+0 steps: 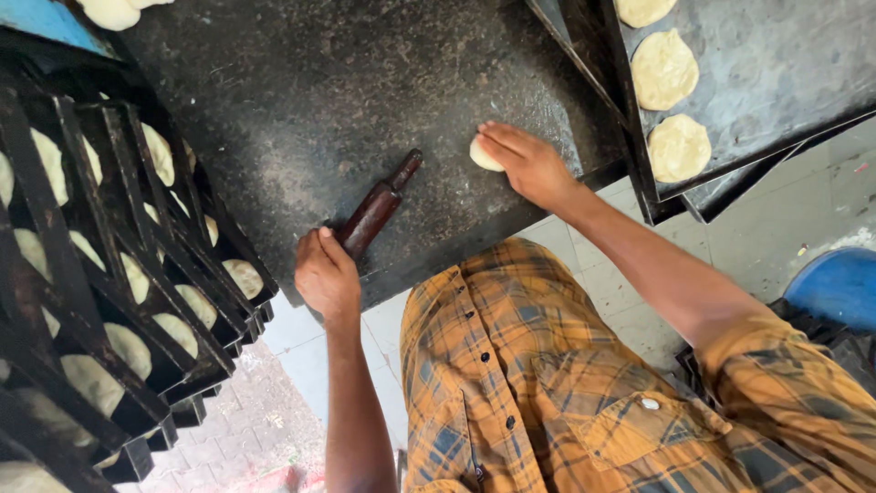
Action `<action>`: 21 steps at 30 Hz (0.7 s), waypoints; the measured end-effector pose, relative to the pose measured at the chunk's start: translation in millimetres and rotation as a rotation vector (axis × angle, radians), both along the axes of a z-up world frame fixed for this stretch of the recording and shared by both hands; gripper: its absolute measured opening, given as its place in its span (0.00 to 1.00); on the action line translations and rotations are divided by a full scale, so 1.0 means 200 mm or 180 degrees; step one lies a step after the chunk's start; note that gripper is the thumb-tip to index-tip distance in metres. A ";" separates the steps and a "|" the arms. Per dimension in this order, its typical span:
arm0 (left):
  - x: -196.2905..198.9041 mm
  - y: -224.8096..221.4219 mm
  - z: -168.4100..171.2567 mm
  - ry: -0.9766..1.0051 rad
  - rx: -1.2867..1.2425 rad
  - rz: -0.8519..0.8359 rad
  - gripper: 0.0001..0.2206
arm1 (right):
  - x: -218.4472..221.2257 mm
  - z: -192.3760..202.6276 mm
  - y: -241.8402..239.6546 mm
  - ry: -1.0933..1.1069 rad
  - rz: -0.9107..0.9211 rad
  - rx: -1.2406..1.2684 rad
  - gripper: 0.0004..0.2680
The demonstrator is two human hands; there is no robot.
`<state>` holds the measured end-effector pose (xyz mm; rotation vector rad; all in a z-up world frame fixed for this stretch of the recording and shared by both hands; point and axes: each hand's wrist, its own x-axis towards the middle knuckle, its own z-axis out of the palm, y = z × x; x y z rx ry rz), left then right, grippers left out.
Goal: The person uses a rolling pin to flatten small pieces of dough into circular discs on a dark countertop and then places the flattened dough onto metal baking trays.
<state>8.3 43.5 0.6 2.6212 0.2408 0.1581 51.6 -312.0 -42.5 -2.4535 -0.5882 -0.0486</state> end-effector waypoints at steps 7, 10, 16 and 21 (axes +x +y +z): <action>0.01 0.00 0.00 -0.0168 -0.0041 0.0223 0.13 | -0.06 0.05 0.29 -0.0073 0.0207 -0.1014 0.21; -0.01 0.01 0.00 -0.0093 -0.0254 0.0299 0.14 | -0.16 0.16 0.32 0.0276 0.0371 -0.0490 0.31; 0.06 0.00 0.09 -0.0162 -0.0404 0.0124 0.13 | -0.13 0.28 0.35 0.0589 0.0313 -0.1320 0.38; 0.17 -0.16 0.11 -0.0174 -0.0476 -0.0466 0.13 | -0.10 0.27 0.09 0.0416 -0.0602 0.0616 0.23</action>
